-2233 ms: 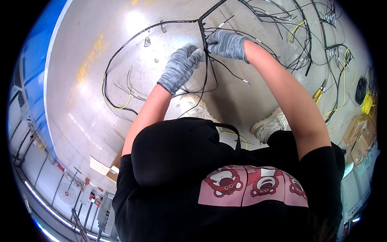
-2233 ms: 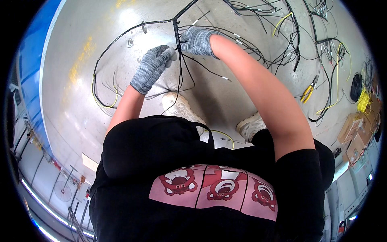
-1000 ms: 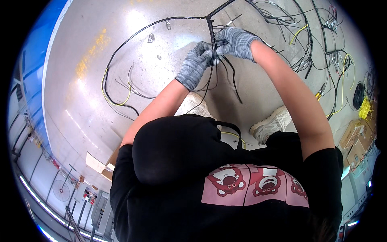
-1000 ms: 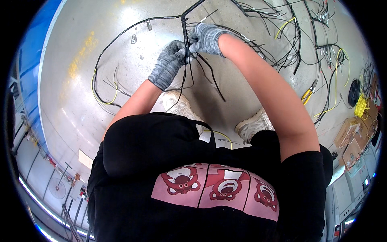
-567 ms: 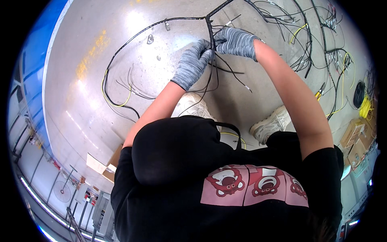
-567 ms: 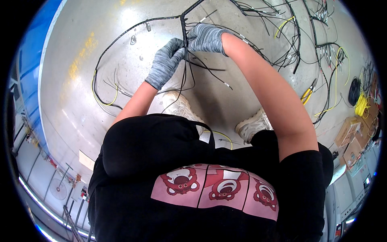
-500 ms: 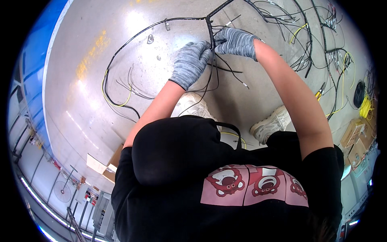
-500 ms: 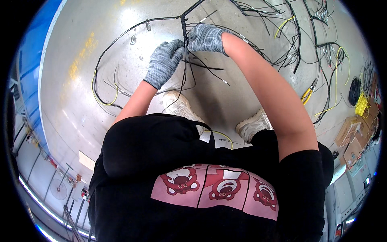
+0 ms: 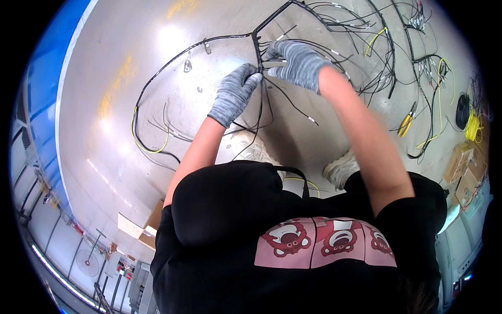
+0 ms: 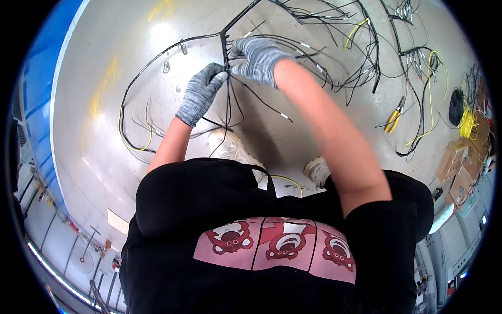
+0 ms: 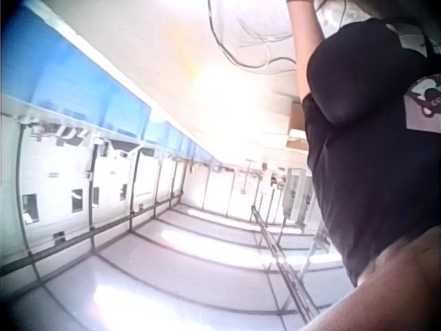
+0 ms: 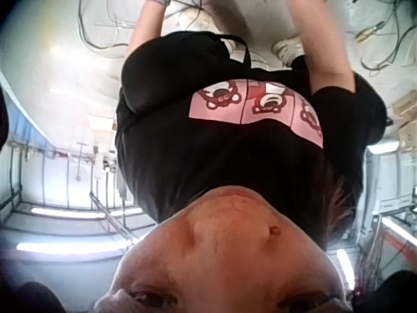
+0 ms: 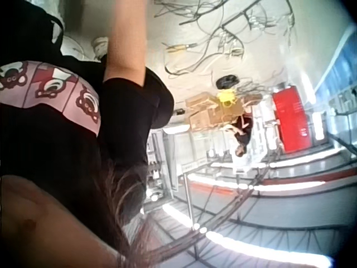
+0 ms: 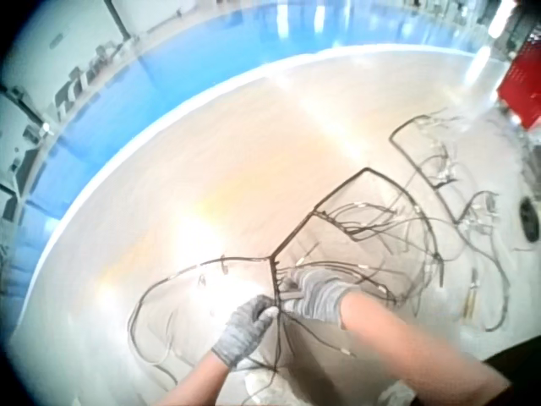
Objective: The person stands over a floor with tangled wires and uses gloved hands to gather, separate, and align multiple wire bundles. They repeatedly pick up sections, straighten them, and lay them down in more organized positions.
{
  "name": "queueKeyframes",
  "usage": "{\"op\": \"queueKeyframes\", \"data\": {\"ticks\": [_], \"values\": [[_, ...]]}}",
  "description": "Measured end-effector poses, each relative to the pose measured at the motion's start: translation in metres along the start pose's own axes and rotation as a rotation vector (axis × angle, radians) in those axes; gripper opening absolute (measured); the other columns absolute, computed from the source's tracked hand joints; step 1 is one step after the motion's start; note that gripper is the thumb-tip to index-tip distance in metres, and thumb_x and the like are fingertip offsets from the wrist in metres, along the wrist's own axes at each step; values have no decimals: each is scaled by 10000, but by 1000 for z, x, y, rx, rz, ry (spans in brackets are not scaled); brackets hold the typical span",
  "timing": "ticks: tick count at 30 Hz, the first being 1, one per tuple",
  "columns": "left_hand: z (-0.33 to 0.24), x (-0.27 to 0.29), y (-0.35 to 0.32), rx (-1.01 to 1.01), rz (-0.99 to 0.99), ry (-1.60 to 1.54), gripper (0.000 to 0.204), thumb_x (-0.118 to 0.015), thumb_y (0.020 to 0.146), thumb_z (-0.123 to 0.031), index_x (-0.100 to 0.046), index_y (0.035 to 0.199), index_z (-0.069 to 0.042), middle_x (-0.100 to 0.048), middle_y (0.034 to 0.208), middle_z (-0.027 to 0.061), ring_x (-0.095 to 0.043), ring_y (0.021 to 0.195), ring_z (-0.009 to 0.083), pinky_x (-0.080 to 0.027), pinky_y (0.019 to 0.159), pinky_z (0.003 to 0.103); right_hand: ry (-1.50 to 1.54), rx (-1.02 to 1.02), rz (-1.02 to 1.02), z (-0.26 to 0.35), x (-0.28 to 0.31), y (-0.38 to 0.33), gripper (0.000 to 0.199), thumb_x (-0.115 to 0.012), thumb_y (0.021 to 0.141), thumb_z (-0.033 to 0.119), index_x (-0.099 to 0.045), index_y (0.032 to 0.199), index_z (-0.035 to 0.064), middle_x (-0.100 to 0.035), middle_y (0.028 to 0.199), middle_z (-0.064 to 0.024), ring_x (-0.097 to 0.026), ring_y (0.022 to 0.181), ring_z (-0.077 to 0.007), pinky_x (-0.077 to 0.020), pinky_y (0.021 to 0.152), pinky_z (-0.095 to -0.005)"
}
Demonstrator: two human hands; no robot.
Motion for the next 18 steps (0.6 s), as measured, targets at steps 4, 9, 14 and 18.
{"op": "queueKeyframes", "data": {"ticks": [4, 9, 14, 18], "values": [[-4, 6, 1, 76, -32, 90, 158, -584, 850, -150, -591, 876, 6, -597, 725, 54, -516, 672, 81, -453, 654, 241, 110, -119, -195, 17, 3, -31, 229, -617, 765, 165, -613, 948, 27, -625, 912, -165, -596, 877, -302, -463, 799, -358], [3, -1, 2, 112, -26, 41, 154, -588, 843, -153, -595, 875, -3, -588, 685, 54, -509, 632, 89, -449, 620, 247, -31, -306, 74, 20, -27, -32, 205, -543, 805, 185, -621, 935, 47, -619, 917, -181, -586, 843, -340, -462, 760, -397], [12, -2, 4, 95, -43, -107, 163, -598, 829, -171, -603, 851, -10, -579, 649, 51, -495, 599, 84, -443, 595, 249, -132, -324, 35, 26, -37, -34, 226, -548, 793, 196, -631, 964, 74, -621, 904, -163, -590, 838, -323, -465, 774, -398], [14, -2, 6, 122, -20, -96, 191, -623, 817, -195, -604, 844, -6, -579, 653, 42, -496, 601, 84, -442, 595, 245, -204, -181, -127, 18, -46, -33, 183, -550, 785, 210, -636, 881, 80, -620, 833, -142, -583, 787, -309, -460, 744, -416]]}}
Point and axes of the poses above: each hand's wrist, its own y-axis towards the middle knuckle, its own x-axis out of the back of the hand, z = x × y, the point moved 3 cm from there along y, towards the middle knuckle
